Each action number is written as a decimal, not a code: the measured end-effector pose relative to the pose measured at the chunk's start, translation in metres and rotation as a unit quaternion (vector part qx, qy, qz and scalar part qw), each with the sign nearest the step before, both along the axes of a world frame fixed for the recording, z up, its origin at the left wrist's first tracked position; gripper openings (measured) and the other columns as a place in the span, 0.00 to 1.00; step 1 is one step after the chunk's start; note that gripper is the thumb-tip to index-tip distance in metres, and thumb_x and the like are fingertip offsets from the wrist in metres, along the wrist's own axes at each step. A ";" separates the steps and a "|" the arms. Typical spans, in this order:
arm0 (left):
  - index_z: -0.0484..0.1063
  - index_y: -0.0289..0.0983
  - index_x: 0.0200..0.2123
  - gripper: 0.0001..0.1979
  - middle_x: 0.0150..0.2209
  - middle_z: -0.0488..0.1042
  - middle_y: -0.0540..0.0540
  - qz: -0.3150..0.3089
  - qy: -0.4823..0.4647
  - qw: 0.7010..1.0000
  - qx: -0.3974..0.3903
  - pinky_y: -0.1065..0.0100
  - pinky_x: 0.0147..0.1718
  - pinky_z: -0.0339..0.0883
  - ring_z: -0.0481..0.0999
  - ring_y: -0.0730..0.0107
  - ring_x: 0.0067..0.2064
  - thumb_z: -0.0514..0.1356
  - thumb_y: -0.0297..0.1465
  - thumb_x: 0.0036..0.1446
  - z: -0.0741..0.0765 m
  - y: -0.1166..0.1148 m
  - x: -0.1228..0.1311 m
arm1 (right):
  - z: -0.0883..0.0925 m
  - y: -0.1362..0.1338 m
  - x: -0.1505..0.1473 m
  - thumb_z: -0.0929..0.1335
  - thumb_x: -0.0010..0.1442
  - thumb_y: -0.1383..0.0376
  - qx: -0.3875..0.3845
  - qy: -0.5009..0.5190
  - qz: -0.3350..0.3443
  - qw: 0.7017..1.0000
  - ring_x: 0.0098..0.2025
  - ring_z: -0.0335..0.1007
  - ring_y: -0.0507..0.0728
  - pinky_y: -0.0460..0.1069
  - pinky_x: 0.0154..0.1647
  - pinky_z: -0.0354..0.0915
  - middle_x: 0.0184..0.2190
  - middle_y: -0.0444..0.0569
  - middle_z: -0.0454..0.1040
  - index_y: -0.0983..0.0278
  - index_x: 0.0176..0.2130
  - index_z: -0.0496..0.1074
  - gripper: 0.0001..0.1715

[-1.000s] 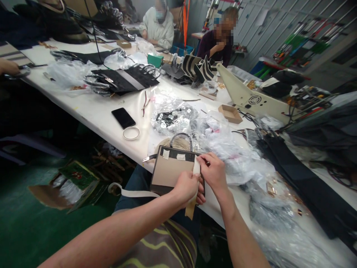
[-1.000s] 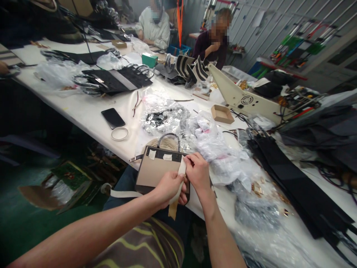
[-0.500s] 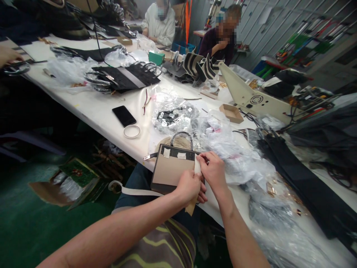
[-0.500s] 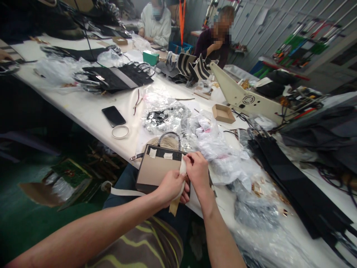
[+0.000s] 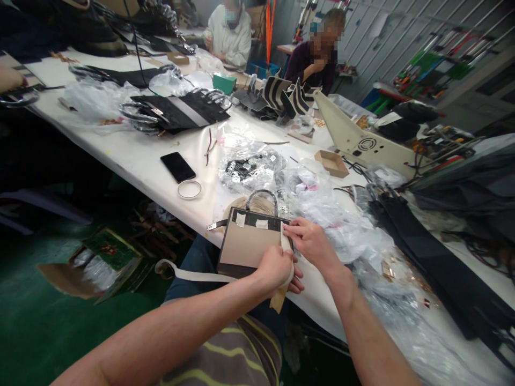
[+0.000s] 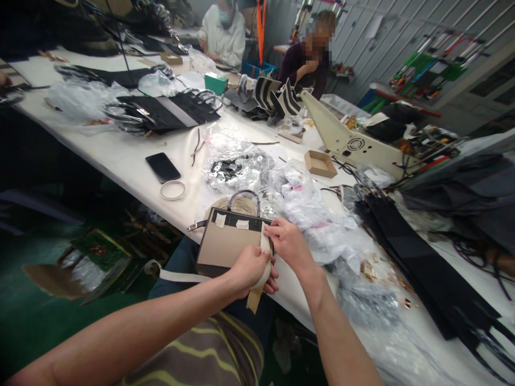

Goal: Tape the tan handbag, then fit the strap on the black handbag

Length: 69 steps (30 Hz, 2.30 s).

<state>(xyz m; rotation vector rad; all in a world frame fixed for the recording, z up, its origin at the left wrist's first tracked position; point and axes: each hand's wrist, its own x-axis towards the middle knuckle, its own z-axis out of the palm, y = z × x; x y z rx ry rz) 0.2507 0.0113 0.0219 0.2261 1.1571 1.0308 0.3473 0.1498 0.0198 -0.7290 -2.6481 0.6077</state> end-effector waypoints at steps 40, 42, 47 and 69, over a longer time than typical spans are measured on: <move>0.73 0.40 0.36 0.25 0.20 0.71 0.55 0.164 0.417 0.886 0.118 0.72 0.19 0.60 0.68 0.72 0.19 0.64 0.57 0.64 -0.005 -0.078 -0.212 | -0.029 -0.088 -0.006 0.75 0.64 0.44 -0.311 0.199 -0.272 0.889 0.44 0.81 0.66 0.55 0.44 0.73 0.42 0.52 0.85 0.60 0.45 0.77 0.24; 0.73 0.39 0.34 0.26 0.19 0.72 0.54 0.153 0.416 0.888 0.124 0.72 0.20 0.61 0.70 0.72 0.19 0.65 0.57 0.63 -0.005 -0.079 -0.216 | -0.029 -0.091 -0.008 0.74 0.65 0.44 -0.297 0.199 -0.272 0.893 0.45 0.81 0.67 0.56 0.46 0.73 0.44 0.52 0.85 0.60 0.47 0.76 0.24; 0.71 0.38 0.30 0.25 0.23 0.78 0.48 0.113 0.382 0.902 0.168 0.71 0.20 0.65 0.73 0.71 0.21 0.65 0.55 0.63 -0.010 -0.073 -0.222 | -0.025 -0.086 -0.016 0.75 0.56 0.45 -0.280 0.146 -0.347 0.883 0.46 0.83 0.73 0.61 0.49 0.75 0.42 0.58 0.86 0.61 0.42 0.79 0.25; 0.73 0.37 0.36 0.21 0.45 0.88 0.33 0.129 0.347 0.909 0.194 0.69 0.19 0.68 0.80 0.67 0.26 0.64 0.50 0.64 0.020 -0.052 -0.248 | -0.013 -0.078 0.022 0.83 0.56 0.45 -0.417 0.416 -0.308 0.747 0.52 0.84 0.68 0.58 0.51 0.81 0.52 0.49 0.86 0.54 0.53 0.81 0.31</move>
